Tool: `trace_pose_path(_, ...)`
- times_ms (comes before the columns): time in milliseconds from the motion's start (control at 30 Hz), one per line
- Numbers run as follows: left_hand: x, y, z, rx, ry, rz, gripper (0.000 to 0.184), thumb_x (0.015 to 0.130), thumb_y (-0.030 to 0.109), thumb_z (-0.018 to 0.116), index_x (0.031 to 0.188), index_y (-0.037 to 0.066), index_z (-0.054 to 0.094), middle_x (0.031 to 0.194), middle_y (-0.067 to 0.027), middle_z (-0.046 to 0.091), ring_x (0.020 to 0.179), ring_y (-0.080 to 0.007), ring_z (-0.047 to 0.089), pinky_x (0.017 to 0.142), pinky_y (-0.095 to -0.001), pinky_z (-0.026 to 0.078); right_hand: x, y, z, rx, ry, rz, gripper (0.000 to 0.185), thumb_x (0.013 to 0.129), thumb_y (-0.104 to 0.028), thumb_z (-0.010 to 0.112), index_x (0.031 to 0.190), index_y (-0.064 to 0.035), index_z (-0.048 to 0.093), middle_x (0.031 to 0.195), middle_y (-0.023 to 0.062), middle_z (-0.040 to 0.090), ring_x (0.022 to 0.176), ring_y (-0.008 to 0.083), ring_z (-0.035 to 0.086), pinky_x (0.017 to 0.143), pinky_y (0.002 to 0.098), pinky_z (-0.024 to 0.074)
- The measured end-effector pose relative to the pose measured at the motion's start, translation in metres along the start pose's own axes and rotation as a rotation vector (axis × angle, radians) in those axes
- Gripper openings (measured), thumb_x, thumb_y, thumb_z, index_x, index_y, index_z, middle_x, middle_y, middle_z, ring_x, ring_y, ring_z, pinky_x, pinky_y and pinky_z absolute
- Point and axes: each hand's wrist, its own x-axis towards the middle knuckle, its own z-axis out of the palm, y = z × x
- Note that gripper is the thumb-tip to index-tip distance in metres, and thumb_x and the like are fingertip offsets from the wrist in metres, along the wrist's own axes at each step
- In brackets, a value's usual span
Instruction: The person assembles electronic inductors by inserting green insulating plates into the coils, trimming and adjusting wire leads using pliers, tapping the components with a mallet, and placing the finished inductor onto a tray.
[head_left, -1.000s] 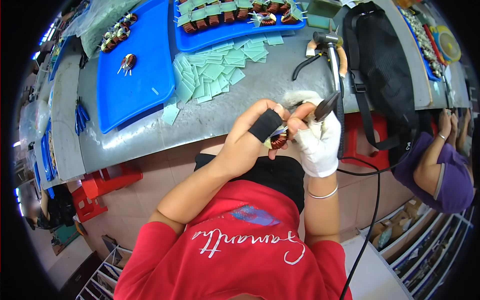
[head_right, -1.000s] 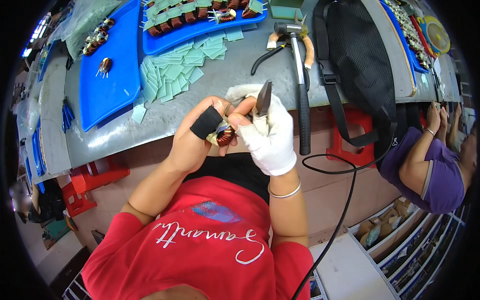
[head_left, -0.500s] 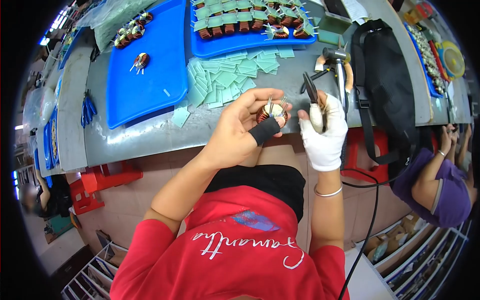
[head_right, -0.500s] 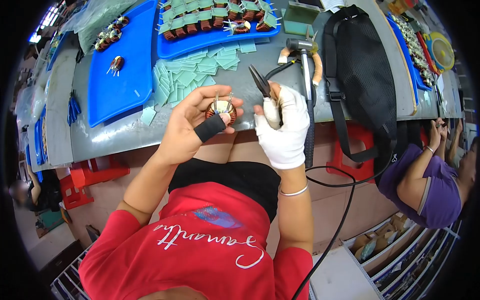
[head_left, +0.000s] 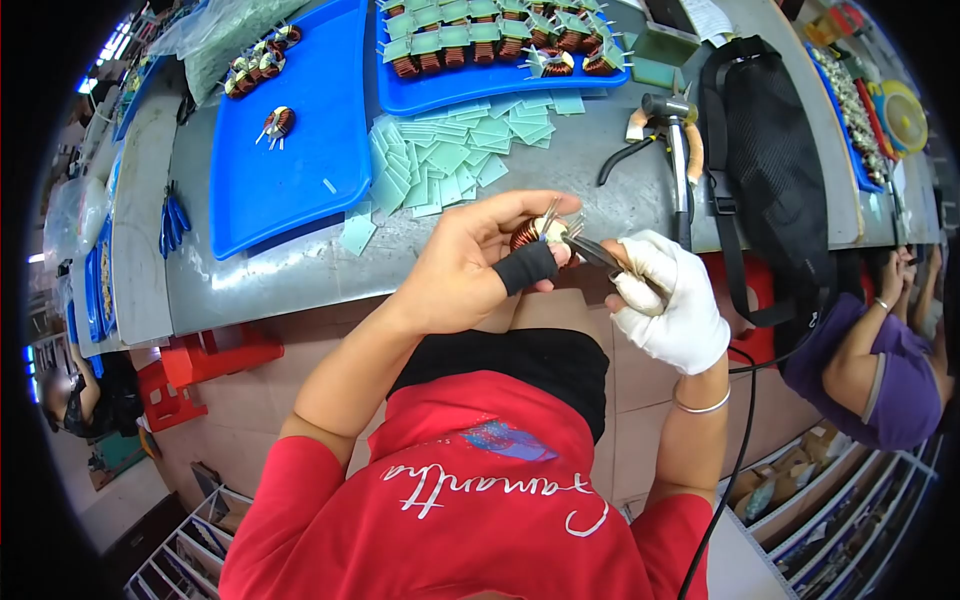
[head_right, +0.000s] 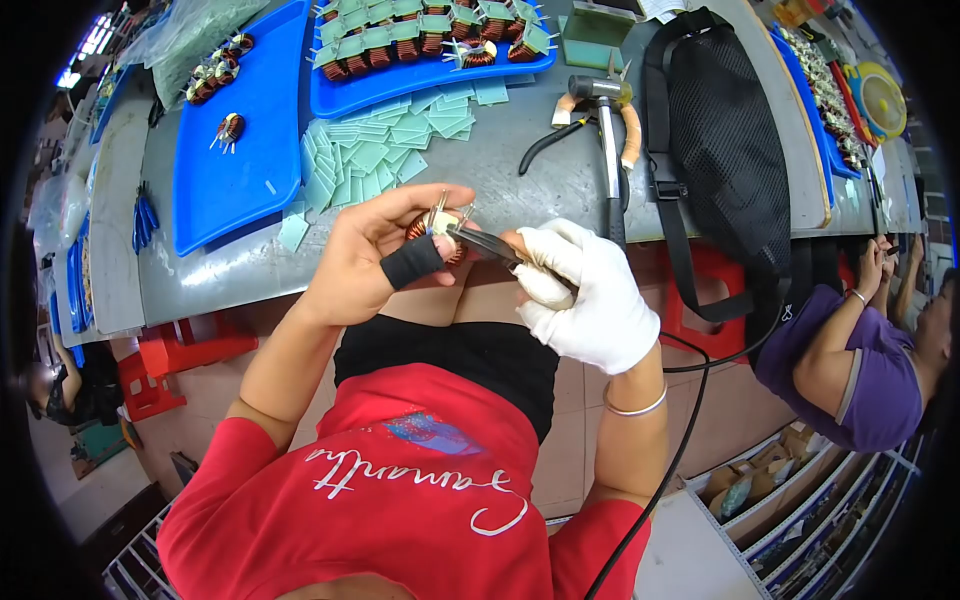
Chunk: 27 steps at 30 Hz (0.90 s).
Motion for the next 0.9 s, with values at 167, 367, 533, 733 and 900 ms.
trace_pose_path(167, -0.002, 0.001, -0.001, -0.001, -0.118, -0.079, 0.037, 0.089, 0.003, 0.064, 0.124, -0.005, 0.054, 0.102, -0.0120, 0.065, 0.087, -0.0138, 0.063, 0.070, -0.0254, 0.053, -0.002, 0.015, 0.000, 0.109, -0.058, -0.066, 0.034, 0.070, 0.001, 0.066, 0.104, -0.0009, 0.065, 0.079, 0.0081, 0.056, 0.065, 0.0214, 0.054, 0.061, 0.0288, 0.0455)
trace_pose_path(367, -0.002, -0.007, 0.001, 0.084, -0.055, 0.043, 0.037, 0.088, 0.002, 0.065, 0.123, -0.004, 0.054, 0.103, -0.0075, 0.064, 0.087, -0.0087, 0.059, 0.075, -0.0224, 0.049, -0.002, 0.015, 0.000, 0.144, -0.059, -0.015, 0.033, 0.071, 0.001, 0.068, 0.104, 0.0005, 0.064, 0.080, 0.0080, 0.057, 0.068, 0.0204, 0.056, 0.063, 0.0287, 0.0461)
trace_pose_path(533, 0.001, -0.012, 0.001, -0.014, 0.011, 0.090, 0.036, 0.087, -0.001, 0.065, 0.121, -0.003, 0.052, 0.109, -0.0096, 0.063, 0.097, -0.0111, 0.060, 0.085, -0.0255, 0.049, -0.009, 0.006, 0.010, 0.158, 0.098, 0.046, 0.038, 0.070, 0.000, 0.069, 0.108, 0.0011, 0.062, 0.086, 0.0102, 0.057, 0.072, 0.0229, 0.057, 0.067, 0.0299, 0.0475)
trace_pose_path(733, 0.005, -0.020, 0.004, 0.089, 0.134, 0.164, 0.034, 0.086, -0.001, 0.066, 0.115, -0.003, 0.049, 0.111, -0.0117, 0.063, 0.101, -0.0127, 0.060, 0.087, -0.0268, 0.051, -0.018, -0.023, 0.023, 0.035, 0.195, 0.272, 0.042, 0.070, -0.001, 0.068, 0.111, -0.0002, 0.061, 0.090, 0.0129, 0.057, 0.081, 0.0290, 0.057, 0.076, 0.0339, 0.0473)
trace_pose_path(900, 0.006, -0.025, 0.009, 0.266, 0.213, 0.268, 0.037, 0.083, -0.002, 0.066, 0.114, -0.002, 0.046, 0.111, -0.0142, 0.064, 0.097, -0.0144, 0.063, 0.081, -0.0280, 0.054, -0.017, -0.040, 0.035, -0.191, 0.241, 0.278, 0.041, 0.073, 0.007, 0.065, 0.113, 0.0013, 0.060, 0.091, 0.0111, 0.057, 0.077, 0.0214, 0.058, 0.070, 0.0276, 0.0479)
